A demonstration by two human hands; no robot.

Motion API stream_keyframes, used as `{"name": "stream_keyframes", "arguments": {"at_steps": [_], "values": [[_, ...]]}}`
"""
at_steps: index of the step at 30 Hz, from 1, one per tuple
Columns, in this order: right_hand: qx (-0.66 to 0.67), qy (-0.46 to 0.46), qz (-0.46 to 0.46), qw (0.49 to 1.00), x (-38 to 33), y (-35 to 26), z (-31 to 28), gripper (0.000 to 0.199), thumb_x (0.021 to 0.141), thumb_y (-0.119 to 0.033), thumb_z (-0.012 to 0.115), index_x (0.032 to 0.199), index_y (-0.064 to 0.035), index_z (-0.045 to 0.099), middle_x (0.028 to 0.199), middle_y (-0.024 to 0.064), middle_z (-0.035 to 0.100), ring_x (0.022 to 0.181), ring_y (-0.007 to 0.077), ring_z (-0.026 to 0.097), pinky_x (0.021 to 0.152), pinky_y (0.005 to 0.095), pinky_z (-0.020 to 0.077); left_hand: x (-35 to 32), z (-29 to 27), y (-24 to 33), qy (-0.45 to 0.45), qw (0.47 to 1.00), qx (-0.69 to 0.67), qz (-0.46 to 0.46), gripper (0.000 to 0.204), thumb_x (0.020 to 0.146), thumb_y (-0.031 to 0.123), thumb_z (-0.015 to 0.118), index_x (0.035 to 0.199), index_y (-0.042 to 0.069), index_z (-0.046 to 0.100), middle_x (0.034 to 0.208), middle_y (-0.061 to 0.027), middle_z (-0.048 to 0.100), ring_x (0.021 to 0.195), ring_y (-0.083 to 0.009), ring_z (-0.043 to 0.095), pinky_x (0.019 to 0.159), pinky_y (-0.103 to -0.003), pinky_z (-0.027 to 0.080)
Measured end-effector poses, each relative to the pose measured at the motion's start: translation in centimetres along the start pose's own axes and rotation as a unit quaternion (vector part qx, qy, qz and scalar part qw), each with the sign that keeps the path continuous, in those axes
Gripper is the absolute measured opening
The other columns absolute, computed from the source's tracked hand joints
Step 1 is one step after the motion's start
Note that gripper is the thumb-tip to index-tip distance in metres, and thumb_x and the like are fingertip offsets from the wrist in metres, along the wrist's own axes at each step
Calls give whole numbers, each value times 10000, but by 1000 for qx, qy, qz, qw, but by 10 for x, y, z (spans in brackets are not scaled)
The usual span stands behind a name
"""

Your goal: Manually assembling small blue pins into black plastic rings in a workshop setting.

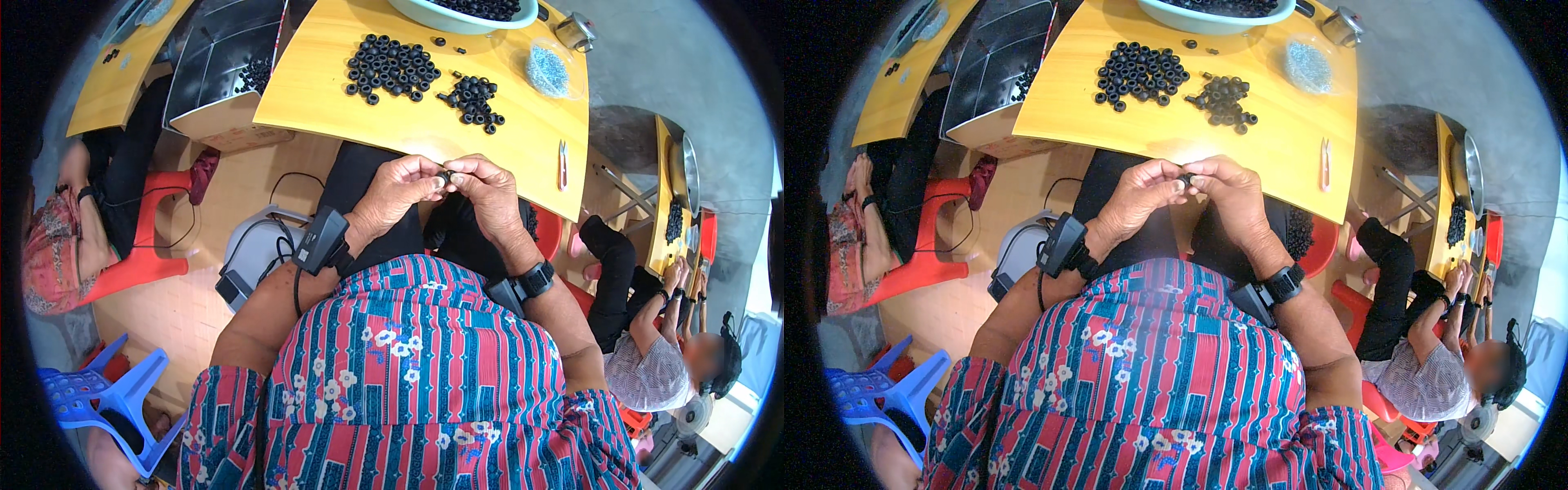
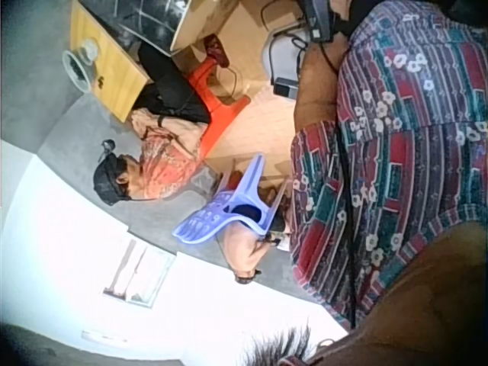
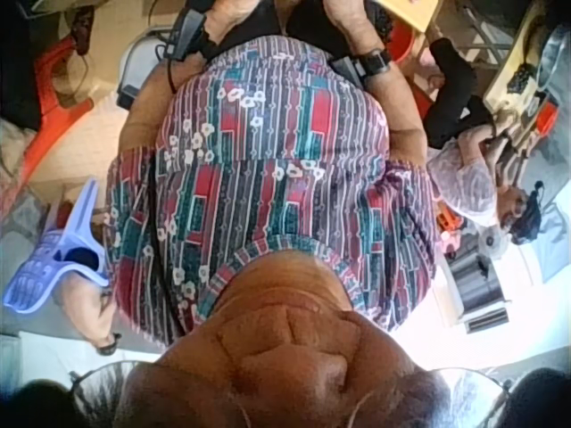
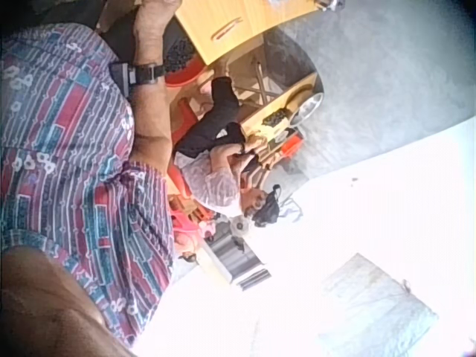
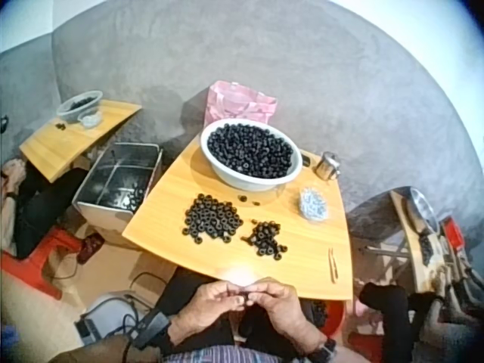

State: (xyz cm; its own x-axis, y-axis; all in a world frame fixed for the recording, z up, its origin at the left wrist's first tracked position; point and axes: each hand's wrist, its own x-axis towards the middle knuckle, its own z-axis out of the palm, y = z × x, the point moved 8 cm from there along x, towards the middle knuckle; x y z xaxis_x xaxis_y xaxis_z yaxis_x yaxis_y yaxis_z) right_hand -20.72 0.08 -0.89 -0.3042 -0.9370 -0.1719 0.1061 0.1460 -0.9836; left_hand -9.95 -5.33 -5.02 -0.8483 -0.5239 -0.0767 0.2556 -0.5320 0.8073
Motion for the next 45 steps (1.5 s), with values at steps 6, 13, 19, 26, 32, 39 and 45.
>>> {"name": "stream_keyframes", "arguments": {"at_steps": [6, 13, 19, 26, 32, 39, 45], "values": [[-116, 10, -73, 990, -1, -15, 2, 174, 825, 65, 586, 962, 10, 678, 882, 53, 646, 797, 120, 609, 735, 240, 500, 0, 1, 1, -1, 1000, 2, 2, 176, 904, 116, 583, 1046, 12, 585, 976, -51, 618, 930, -134, 605, 841, -285, 506], [-175, 19, -141, 974, -7, -27, 5, 179, 810, 67, 600, 948, -1, 692, 861, 58, 632, 789, 132, 615, 720, 235, 495, -1, 1, 1, 4, 1000, 9, 2, 164, 901, 112, 583, 1033, 15, 590, 966, -43, 615, 913, -124, 603, 830, -277, 506], [-123, 18, -77, 989, -4, -20, 1, 157, 815, 56, 601, 939, 17, 690, 861, 58, 629, 765, 129, 613, 707, 235, 489, 1, 1, 1, 6, 1000, 5, 20, 159, 890, 72, 584, 1023, -15, 599, 923, -62, 634, 839, -113, 607, 764, -248, 511], [-5, 21, 78, 997, -1, 2, -5, 123, 829, 33, 601, 928, 34, 674, 866, 80, 647, 753, 134, 613, 707, 241, 493, 1, 2, -1, -11, 1000, 14, 17, 138, 886, 83, 598, 1005, 13, 596, 935, -43, 626, 886, -119, 613, 796, -254, 505], [141, -8, 139, 980, -5, 14, -1, 112, 850, 4, 596, 947, 23, 649, 873, 104, 651, 762, 172, 616, 745, 318, 531, 0, 3, 0, -12, 999, 11, 28, 177, 881, 37, 587, 1043, -36, 590, 950, -79, 640, 872, -134, 628, 790, -256, 516], [195, -23, 153, 968, -6, 20, -3, 106, 847, -15, 611, 945, 21, 630, 886, 112, 644, 766, 188, 613, 744, 343, 540, 0, 3, 0, -25, 999, 29, 38, 214, 885, 40, 579, 1085, -33, 587, 980, -82, 645, 902, -156, 632, 850, -291, 507], [76, -4, 123, 989, -7, 7, -4, 90, 847, 9, 599, 922, 28, 644, 861, 113, 665, 745, 170, 634, 715, 299, 538, 0, 4, 0, -22, 999, 41, 22, 214, 891, 57, 582, 1084, -35, 590, 985, -84, 646, 904, -150, 628, 842, -276, 500]]}}
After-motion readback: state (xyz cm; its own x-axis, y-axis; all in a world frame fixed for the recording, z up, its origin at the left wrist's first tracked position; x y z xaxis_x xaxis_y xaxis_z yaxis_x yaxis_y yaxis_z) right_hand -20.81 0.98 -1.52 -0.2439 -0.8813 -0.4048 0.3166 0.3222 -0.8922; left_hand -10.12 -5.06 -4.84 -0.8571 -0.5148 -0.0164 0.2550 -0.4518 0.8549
